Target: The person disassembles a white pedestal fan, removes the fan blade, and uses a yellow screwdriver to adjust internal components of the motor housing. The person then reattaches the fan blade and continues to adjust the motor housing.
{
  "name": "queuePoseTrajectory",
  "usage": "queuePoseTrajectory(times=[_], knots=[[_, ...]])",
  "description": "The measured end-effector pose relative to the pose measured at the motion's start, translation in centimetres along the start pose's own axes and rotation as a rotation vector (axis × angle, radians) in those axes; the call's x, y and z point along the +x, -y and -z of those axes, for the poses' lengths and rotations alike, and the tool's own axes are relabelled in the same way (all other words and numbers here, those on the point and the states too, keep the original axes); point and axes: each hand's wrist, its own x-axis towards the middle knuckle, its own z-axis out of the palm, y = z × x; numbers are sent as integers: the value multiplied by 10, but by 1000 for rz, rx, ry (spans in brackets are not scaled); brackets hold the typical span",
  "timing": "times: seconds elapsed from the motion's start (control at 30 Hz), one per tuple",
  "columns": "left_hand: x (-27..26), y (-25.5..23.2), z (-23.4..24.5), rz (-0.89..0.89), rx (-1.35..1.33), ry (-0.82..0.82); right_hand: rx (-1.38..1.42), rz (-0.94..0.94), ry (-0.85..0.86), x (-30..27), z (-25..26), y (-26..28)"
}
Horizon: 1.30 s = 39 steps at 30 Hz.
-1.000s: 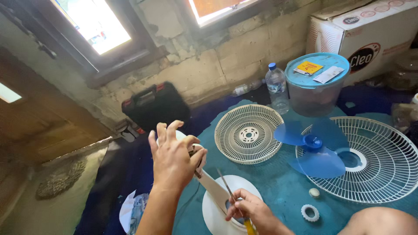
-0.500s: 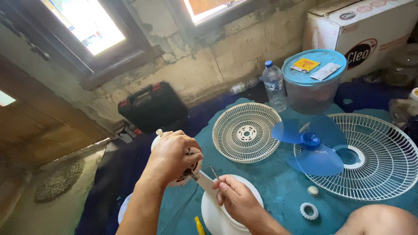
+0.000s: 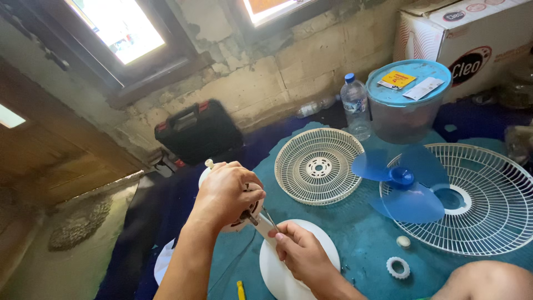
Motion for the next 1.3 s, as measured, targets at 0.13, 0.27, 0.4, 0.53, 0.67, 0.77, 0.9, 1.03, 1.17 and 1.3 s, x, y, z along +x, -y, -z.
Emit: queuePoseTrajectory(times=[0.13,0.27,0.4,0.53,0.67,0.77,0.9,1.03,1.17,1.3], knots=[[0,-1,0,24,-20,2,14,-2,27,-2,-1,2],[-2,0,2,1,-31,-12,81,-64,33,-5,-10,10],[0,2,1,-35,-54,-35,120,-119,10,-12,-16,21],[1,4,-2,-33,-67,-16,183,-176,14,-18,-15,34],[4,7,-4,-99,-99,-46,265,-182,49,-16,-15,36],[5,10,-6,-145,-92,-34,267,-163,23,-12,-17,27],[8,11,-11,-149,-83,-45,318,-132,-7,-4,-22,15],[10,11,-10,-156,-69,-45,264,-58,-121,4,-37,8],[9,13,-6,-145,-71,-15,18,-132,-80,7,-19,24],[9,9,-9,-100,-84,-4,-397,-104,51,11,26,67]])
